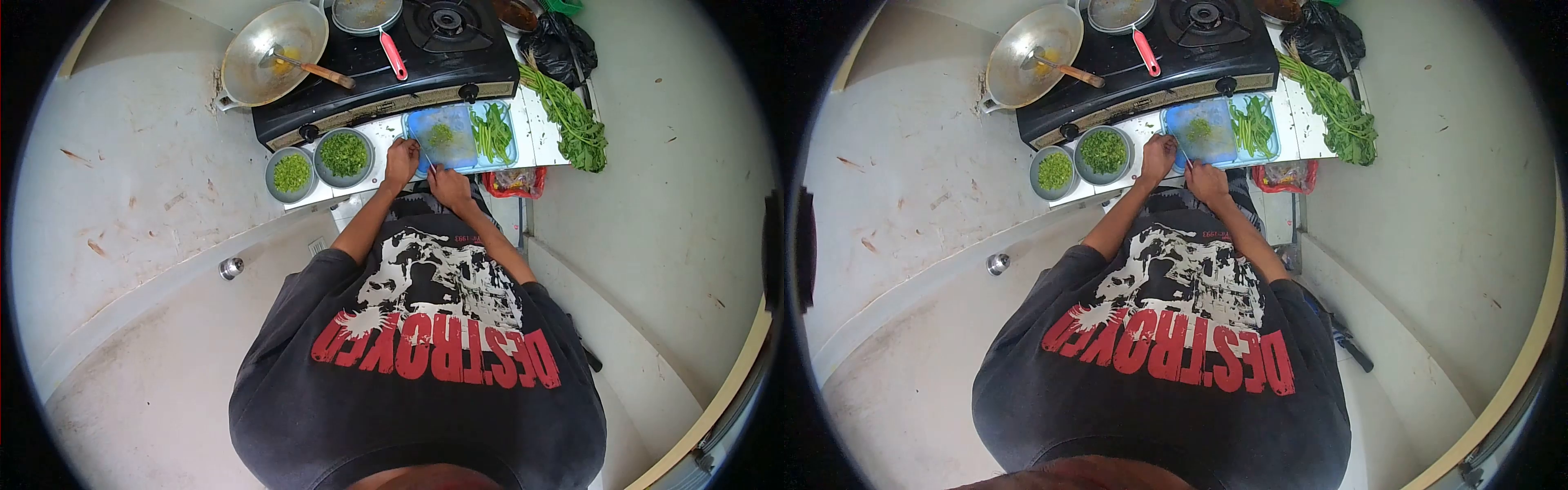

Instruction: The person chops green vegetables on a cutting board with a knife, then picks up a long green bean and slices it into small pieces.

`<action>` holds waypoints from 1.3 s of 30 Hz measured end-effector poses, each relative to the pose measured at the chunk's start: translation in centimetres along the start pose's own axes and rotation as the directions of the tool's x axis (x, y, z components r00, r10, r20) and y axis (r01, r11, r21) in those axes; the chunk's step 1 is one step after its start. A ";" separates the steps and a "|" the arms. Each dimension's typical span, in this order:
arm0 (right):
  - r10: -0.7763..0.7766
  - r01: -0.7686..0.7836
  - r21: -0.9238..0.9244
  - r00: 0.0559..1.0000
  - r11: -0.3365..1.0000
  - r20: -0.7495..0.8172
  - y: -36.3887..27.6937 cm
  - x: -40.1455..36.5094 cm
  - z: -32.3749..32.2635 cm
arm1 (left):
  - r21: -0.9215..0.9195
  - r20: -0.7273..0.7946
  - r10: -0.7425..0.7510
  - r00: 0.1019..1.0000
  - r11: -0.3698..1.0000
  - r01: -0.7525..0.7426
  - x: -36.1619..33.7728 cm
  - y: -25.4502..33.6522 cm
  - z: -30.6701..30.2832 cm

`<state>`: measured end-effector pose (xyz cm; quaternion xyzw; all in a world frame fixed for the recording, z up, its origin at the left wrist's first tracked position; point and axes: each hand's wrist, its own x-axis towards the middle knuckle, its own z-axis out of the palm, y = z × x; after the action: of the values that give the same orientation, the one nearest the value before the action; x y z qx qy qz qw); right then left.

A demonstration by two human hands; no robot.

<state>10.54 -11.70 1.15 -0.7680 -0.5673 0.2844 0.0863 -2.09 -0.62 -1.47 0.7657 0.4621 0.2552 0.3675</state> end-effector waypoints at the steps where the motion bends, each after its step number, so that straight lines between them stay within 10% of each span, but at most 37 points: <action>1: -0.001 0.001 -0.001 1.000 1.000 0.008 0.0 0.0 -0.1 | -0.007 0.002 -0.005 1.000 1.000 0.005 0.0 -0.2 0.2; 39: 0.046 -0.047 0.020 0.999 0.999 0.027 0.1 -0.2 0.9 | 0.017 -0.030 -0.080 0.996 0.997 0.080 -0.2 -0.7 0.9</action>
<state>10.11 -12.11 0.45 -0.7761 -0.5474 0.3026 0.0802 -1.92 -0.87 -2.56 0.7460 0.5001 0.2471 0.3637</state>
